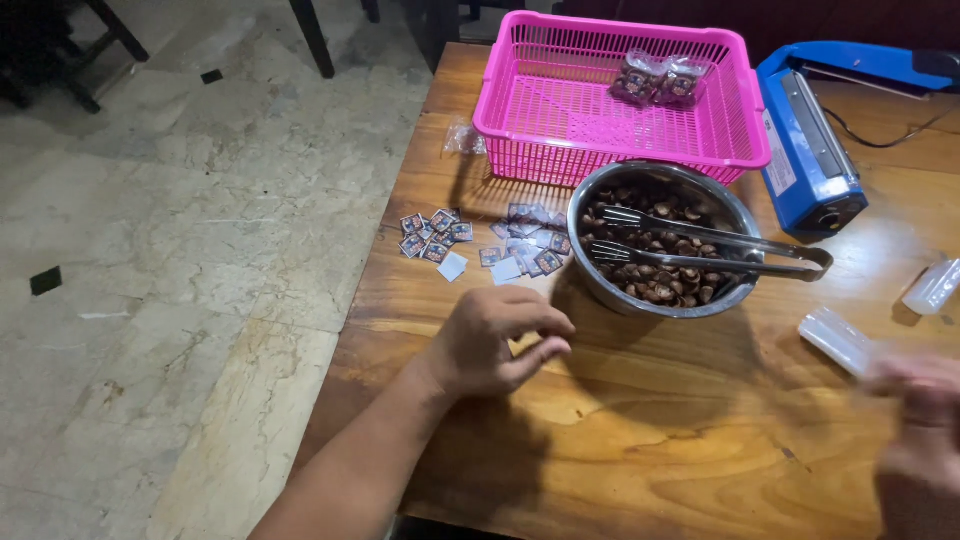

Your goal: Filling small plastic bags with roasted nuts using tongs and organizing them on a table.

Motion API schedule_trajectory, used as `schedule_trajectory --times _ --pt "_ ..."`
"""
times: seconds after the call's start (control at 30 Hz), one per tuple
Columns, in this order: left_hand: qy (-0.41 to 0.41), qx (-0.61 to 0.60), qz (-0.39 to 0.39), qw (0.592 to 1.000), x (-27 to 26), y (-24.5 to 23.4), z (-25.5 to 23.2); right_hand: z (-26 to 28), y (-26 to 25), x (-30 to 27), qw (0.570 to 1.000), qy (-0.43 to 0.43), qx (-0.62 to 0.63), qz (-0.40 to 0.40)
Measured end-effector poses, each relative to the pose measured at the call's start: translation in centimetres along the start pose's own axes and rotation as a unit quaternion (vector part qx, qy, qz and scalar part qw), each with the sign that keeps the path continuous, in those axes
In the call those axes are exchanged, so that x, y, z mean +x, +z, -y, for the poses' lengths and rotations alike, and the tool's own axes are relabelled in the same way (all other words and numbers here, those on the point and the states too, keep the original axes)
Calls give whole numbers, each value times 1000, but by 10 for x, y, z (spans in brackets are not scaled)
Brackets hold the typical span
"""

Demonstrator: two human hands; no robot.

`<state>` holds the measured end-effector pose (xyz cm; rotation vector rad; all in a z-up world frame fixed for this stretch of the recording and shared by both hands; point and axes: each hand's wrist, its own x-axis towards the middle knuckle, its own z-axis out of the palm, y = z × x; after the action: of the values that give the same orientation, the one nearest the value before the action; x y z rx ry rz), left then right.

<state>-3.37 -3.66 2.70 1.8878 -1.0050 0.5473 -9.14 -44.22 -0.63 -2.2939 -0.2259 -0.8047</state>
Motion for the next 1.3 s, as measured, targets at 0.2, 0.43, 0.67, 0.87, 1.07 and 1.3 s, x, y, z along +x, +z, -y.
schedule_trajectory --times 0.2,0.43,0.67,0.87,1.07,1.3 --pt "-62 -170 144 973 -7 45 -11 108 81 -4 873 131 407 234" --pt "-230 -293 117 921 -16 30 4 102 107 20 815 134 516 226" --pt "-319 -387 113 858 -19 35 16 78 112 11 837 239 420 256" --pt "-373 -336 149 852 -19 12 39 74 102 23 820 275 454 213" --pt "-430 -262 131 854 -19 6 47 66 101 26 837 272 419 223" --pt "-399 -287 165 855 -21 5 47 68 112 17 837 280 422 207"
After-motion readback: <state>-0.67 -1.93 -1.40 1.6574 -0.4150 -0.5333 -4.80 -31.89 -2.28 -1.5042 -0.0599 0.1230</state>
